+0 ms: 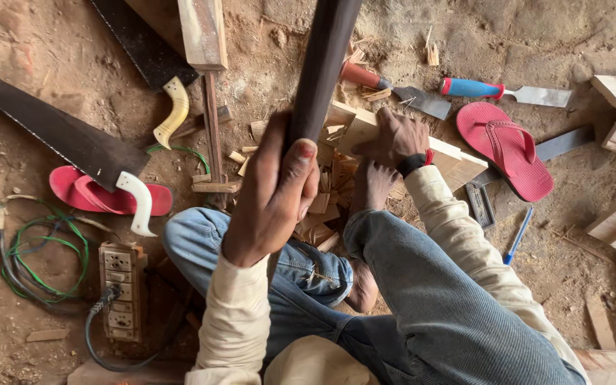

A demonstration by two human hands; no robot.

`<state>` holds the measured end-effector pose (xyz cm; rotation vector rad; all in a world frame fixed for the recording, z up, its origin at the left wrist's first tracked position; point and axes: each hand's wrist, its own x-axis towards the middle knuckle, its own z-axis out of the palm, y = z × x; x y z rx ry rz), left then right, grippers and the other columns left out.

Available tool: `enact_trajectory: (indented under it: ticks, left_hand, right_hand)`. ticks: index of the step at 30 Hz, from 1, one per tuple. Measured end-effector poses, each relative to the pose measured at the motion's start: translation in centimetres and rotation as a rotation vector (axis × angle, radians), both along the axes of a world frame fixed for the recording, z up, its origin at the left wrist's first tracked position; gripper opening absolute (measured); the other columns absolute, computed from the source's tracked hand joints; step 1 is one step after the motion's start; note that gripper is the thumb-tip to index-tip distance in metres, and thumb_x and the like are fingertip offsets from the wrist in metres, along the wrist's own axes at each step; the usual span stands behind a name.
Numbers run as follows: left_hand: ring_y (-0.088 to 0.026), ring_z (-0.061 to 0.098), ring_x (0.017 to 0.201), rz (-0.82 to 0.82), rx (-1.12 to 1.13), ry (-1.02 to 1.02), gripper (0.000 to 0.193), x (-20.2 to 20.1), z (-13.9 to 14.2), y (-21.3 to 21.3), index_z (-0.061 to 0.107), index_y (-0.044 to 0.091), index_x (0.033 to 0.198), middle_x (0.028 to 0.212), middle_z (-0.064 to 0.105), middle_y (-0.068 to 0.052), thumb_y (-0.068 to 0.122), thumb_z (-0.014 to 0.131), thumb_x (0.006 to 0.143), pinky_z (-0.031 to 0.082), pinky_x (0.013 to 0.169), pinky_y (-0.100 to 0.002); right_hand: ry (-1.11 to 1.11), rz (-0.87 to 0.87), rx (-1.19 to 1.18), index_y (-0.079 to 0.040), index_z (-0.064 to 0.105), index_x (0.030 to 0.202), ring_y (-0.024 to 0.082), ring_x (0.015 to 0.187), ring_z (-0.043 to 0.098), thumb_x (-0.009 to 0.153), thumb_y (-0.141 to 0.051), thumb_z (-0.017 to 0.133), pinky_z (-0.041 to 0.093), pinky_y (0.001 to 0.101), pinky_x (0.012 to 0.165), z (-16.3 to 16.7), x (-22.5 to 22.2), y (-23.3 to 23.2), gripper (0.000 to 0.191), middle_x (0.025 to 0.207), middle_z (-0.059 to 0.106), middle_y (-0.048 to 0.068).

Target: The person sits on the floor and uses a chisel and mallet to carve a rectangular wooden block. They repeatedly strike the chisel to remove wood chips, occasionally pausing to inspect the carved surface.

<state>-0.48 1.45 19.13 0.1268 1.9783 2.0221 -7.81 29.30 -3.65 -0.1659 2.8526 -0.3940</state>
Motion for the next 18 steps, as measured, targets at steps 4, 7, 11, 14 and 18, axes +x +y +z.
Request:
enact_trajectory:
  ticks: [4,7,11,14,18]
  left_hand:
    - [-0.006,0.050,0.048,-0.027,-0.039,0.114,0.054,0.1,-2.0,1.0,0.035,0.007,0.151,0.069,0.049,0.003,0.044,0.034,0.112,0.049,0.039,-0.023]
    - [-0.006,0.050,0.047,-0.048,-0.104,-0.211,0.047,0.7,-6.6,2.6,0.043,0.006,0.142,0.067,0.050,0.003,0.041,0.035,0.111,0.046,0.038,-0.023]
    - [-0.008,0.042,0.039,-0.067,-0.109,-0.430,0.046,0.3,-8.0,2.2,0.039,0.011,0.143,0.059,0.049,0.001,0.039,0.033,0.106,0.037,0.031,-0.025]
    - [-0.007,0.045,0.042,-0.030,-0.064,-0.272,0.044,-0.4,-4.6,1.2,0.044,0.003,0.135,0.064,0.050,0.001,0.039,0.037,0.110,0.040,0.033,-0.024]
    - [-0.007,0.044,0.050,-0.024,0.022,0.020,0.047,-0.5,0.0,0.0,0.043,0.004,0.143,0.068,0.047,0.001,0.042,0.039,0.117,0.040,0.044,-0.024]
  right_hand:
    - [0.107,0.050,-0.021,-0.012,0.054,0.094,0.032,0.068,0.064,0.063,-0.082,0.082,0.044,0.0478,0.060,0.1,-0.3,-0.1,0.081,0.079,0.067,0.010]
    - [0.009,0.007,-0.015,-0.013,0.055,0.094,0.030,0.067,0.064,0.060,-0.082,0.082,0.045,0.0472,0.059,0.0,-0.5,-0.1,0.082,0.079,0.068,0.010]
    - [0.036,-0.028,-0.060,-0.014,0.054,0.097,0.031,0.063,0.064,0.055,-0.082,0.082,0.045,0.0471,0.055,0.3,-0.3,-0.2,0.085,0.083,0.068,0.011]
    - [0.122,0.008,-0.060,-0.013,0.054,0.094,0.031,0.066,0.064,0.060,-0.081,0.082,0.044,0.0476,0.058,0.7,-0.1,-0.3,0.082,0.081,0.067,0.009]
    - [0.031,-0.001,-0.020,-0.012,0.053,0.095,0.032,0.068,0.065,0.062,-0.081,0.082,0.044,0.0484,0.059,1.0,0.1,-0.5,0.082,0.078,0.066,0.010]
